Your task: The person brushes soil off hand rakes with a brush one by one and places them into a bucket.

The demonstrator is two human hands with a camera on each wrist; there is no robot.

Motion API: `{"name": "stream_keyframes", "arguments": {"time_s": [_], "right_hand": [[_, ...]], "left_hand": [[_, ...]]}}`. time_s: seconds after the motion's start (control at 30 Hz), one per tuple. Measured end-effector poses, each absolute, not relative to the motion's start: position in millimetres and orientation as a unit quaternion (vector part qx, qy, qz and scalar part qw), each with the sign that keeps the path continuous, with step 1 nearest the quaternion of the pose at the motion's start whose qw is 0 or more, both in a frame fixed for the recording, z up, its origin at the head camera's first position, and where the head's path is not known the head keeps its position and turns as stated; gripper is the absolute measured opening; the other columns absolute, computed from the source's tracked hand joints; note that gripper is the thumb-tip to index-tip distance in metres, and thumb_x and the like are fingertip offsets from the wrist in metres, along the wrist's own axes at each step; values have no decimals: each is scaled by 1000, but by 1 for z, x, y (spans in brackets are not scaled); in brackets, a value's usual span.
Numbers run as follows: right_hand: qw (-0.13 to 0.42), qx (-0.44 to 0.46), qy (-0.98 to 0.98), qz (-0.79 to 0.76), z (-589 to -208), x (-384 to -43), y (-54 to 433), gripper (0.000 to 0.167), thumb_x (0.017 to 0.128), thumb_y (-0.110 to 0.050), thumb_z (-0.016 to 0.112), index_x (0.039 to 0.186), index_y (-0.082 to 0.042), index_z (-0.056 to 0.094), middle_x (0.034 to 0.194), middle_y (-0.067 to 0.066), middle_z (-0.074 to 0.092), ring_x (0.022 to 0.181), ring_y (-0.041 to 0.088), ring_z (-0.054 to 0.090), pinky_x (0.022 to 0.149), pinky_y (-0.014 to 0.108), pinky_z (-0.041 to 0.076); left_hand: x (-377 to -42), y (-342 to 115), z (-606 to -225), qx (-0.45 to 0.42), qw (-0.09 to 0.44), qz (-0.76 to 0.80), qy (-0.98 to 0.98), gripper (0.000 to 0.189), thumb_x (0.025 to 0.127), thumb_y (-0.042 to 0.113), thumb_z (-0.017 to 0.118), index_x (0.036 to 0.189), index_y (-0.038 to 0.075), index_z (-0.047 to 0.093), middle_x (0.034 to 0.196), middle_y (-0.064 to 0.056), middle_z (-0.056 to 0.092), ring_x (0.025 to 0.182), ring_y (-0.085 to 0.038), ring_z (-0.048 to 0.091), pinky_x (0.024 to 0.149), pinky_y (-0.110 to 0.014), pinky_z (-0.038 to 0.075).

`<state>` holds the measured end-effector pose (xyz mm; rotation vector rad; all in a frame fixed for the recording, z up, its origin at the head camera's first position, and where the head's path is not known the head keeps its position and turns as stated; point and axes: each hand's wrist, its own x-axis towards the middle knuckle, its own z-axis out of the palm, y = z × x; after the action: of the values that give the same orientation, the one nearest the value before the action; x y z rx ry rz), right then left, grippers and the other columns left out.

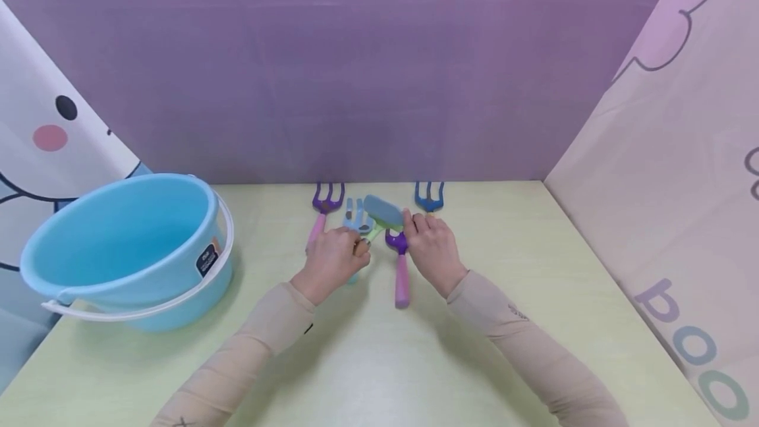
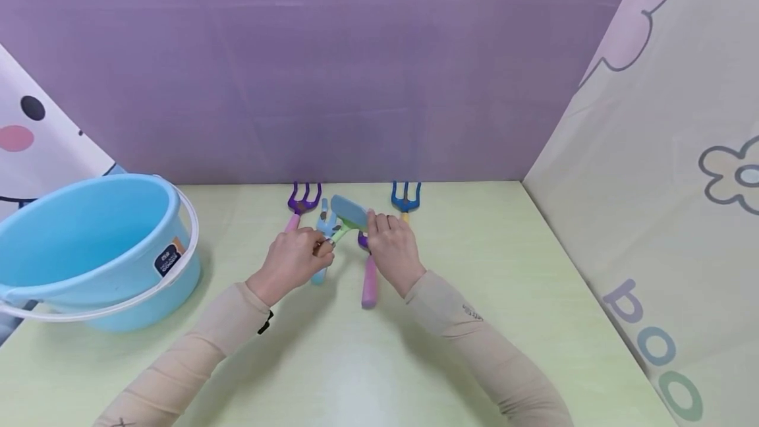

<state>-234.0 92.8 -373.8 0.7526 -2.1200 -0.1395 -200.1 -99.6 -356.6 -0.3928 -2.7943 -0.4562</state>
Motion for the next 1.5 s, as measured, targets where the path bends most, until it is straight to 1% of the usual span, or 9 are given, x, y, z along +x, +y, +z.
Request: {"name": "stream_keyframes", "arguments": {"time_s": [0.23,0.33,0.43,0.5,0.6,1.0,1.13,1.23,1.5], "right_hand": [[314,269,-905,96,-368,-234,94,28,84,-19,65,105,-1,67,79,11,66,62,21,61,52,32,52],[259,252,-921,146,-363,-234,97,29,86,-21,62,107,-1,66,80,12,66,55,18,57,50,32,49],[221,245,-927,178,-361,-235,99,29,87,-21,61,108,-1,66,82,13,67,51,14,50,48,30,45],[206,241,-929,191,-360,-234,100,30,88,-22,60,108,-1,66,83,13,67,51,13,49,48,29,43],[209,243,-927,196,-359,-232,100,31,88,-23,60,109,-1,65,82,12,67,52,13,50,49,30,43],[424,349,-832,-73,-365,-233,99,24,77,-9,68,100,-3,69,78,7,66,65,16,57,58,24,45],[430,344,-819,-163,-363,-228,94,25,78,-5,63,103,-4,69,77,5,65,62,14,52,56,23,38],[427,331,-821,-185,-361,-225,94,24,79,-6,63,103,-3,69,76,5,64,60,13,52,54,21,36],[443,311,-821,-181,-362,-227,98,28,83,-7,54,108,-2,66,84,7,66,65,15,56,54,22,41]], "left_hand": [[-198,-99,-356,-138,125,-172,-967,32,78,20,63,53,18,43,57,5,44,50,-8,39,43,-23,30],[-198,-99,-357,-143,128,-169,-967,32,77,21,64,53,18,43,57,6,44,51,-9,40,71,-33,47],[-198,-99,-358,-145,129,-166,-967,32,77,21,65,52,19,43,56,7,45,51,-9,40,107,-48,25],[-198,-99,-359,-145,126,-164,-968,32,76,21,65,52,20,44,56,8,45,50,-9,41,112,-51,9],[-198,-101,-359,-145,125,-161,-968,32,76,20,64,51,20,43,56,8,45,50,-9,41,112,-51,7],[-197,-98,-349,-147,125,-145,-970,31,75,18,63,51,20,43,54,7,44,50,-10,41,110,-55,15],[-194,-94,-350,-162,118,-157,-967,35,76,18,63,50,18,40,54,5,40,50,-10,39,80,-38,44],[-195,-89,-350,-176,112,-161,-965,34,77,17,63,51,18,41,54,5,40,51,-9,38,52,-27,34],[-197,-83,-344,-162,132,-154,-966,30,77,19,63,55,16,44,56,3,44,50,-12,41,46,-24,34]]}}
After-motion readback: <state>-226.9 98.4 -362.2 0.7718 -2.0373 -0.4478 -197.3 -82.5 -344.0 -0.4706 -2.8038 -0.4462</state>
